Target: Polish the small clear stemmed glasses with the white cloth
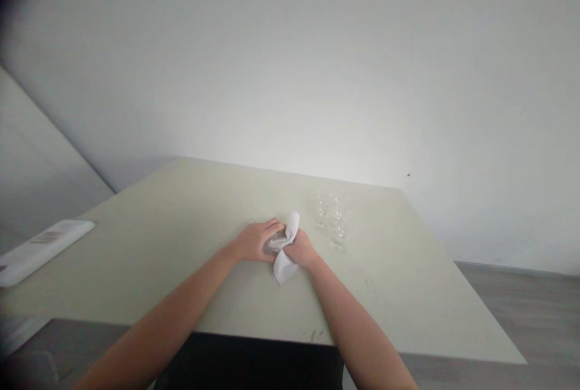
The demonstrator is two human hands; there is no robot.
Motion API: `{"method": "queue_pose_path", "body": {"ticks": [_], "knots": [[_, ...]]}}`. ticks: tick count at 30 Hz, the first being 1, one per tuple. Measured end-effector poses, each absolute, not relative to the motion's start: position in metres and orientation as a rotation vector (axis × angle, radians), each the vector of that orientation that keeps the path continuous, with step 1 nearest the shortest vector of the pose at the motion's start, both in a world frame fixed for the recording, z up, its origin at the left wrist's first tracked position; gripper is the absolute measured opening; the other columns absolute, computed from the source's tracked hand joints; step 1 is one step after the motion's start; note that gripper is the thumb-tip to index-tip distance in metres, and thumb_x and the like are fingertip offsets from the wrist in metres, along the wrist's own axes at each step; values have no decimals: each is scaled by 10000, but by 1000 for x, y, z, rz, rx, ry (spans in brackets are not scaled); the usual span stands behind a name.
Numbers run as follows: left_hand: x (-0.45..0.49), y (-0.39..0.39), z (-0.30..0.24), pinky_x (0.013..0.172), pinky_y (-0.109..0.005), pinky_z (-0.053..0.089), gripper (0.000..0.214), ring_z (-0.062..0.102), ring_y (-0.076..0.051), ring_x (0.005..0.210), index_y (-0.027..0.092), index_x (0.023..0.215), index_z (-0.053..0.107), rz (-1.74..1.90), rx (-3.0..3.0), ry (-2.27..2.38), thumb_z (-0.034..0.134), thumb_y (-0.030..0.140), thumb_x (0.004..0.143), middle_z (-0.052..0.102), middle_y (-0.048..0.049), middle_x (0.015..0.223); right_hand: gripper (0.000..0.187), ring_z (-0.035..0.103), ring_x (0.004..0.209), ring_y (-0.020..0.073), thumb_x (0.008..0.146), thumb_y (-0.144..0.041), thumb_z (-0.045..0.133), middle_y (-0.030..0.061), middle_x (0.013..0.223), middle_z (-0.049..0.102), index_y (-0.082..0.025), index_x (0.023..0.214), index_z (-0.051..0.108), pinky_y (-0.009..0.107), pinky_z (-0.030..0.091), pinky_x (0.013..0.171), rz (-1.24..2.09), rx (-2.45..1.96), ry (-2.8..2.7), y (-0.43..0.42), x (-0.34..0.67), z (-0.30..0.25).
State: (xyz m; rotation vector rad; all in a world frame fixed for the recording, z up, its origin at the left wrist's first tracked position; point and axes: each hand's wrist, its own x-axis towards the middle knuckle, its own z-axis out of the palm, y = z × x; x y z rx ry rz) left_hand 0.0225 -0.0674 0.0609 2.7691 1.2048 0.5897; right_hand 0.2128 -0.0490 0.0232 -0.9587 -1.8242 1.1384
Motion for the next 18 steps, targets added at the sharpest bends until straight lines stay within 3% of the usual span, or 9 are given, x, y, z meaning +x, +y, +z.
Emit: {"method": "queue_pose_path", "body": {"ticks": [5,12,18], "knots": [[29,-66,56,687,-280,458,574,683,-240,936,202,1189,532,481,2895,1233,719,523,751,663,-78,1129,99,584,696,162,712,-110,551,13,719,669,-184,719,616,265,482,682,915,-1006,-1916,-45,211,12],[31,-66,53,657,-274,423,591,690,-237,903,213,1154,550,524,2887,1222,737,570,721,680,-70,1079,72,569,641,174,736,-185,591,33,650,628,-180,665,603,272,430,626,769,-1149,-2079,-44,213,13],[32,-64,53,647,-280,417,589,687,-251,881,203,1130,564,576,2843,1236,763,551,698,683,-79,1059,86,582,681,179,743,-199,541,29,701,652,-193,690,608,293,481,690,844,-1047,-1954,-44,212,9]]}}
